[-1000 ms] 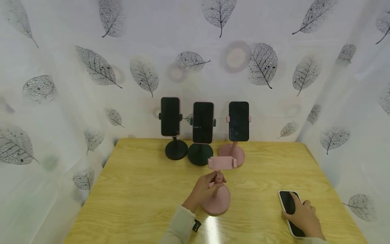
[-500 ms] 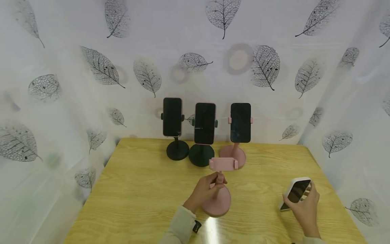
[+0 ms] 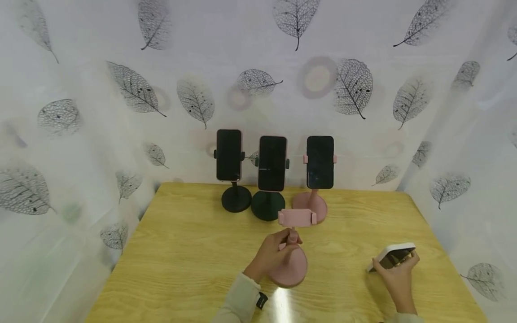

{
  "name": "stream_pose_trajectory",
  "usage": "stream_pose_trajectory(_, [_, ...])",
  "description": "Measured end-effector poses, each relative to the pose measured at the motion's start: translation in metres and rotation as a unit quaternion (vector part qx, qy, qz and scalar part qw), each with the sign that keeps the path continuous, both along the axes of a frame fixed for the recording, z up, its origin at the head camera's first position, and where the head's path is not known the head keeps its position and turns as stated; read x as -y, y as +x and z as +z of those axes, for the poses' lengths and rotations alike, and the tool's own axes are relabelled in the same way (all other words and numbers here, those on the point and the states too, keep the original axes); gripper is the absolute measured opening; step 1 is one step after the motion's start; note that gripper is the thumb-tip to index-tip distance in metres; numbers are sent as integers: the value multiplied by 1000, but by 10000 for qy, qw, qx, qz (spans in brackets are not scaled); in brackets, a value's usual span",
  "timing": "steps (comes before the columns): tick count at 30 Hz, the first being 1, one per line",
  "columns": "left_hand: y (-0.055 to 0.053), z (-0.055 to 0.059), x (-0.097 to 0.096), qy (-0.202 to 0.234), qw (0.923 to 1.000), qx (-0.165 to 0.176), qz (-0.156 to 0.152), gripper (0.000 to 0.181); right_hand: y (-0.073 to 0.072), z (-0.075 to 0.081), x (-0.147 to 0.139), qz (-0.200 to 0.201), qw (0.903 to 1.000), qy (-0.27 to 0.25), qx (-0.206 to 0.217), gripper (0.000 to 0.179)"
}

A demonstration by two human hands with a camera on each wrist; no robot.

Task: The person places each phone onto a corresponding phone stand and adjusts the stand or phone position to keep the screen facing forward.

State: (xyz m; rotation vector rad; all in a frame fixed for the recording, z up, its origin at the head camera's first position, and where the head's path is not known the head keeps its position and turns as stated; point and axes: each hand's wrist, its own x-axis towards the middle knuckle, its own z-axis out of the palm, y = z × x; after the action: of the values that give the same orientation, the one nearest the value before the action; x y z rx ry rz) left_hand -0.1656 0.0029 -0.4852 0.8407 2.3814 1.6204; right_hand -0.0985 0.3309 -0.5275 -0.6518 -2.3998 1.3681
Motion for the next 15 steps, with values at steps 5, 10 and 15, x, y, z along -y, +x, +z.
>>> stream_pose_trajectory(5, [-1,-1,-1,-9,10000,-53,8,14,-8,-2,-3,346,9993,-75,93,87])
stream_pose_trajectory(10, [-1,-1,-1,21,10000,-50,-18,16,-15,-5,-7,554,9975,104,424,89])
stream_pose_trajectory(15, [-1,-1,-1,14,10000,-17,-26,17,-17,-6,-10,583,9932,790,623,92])
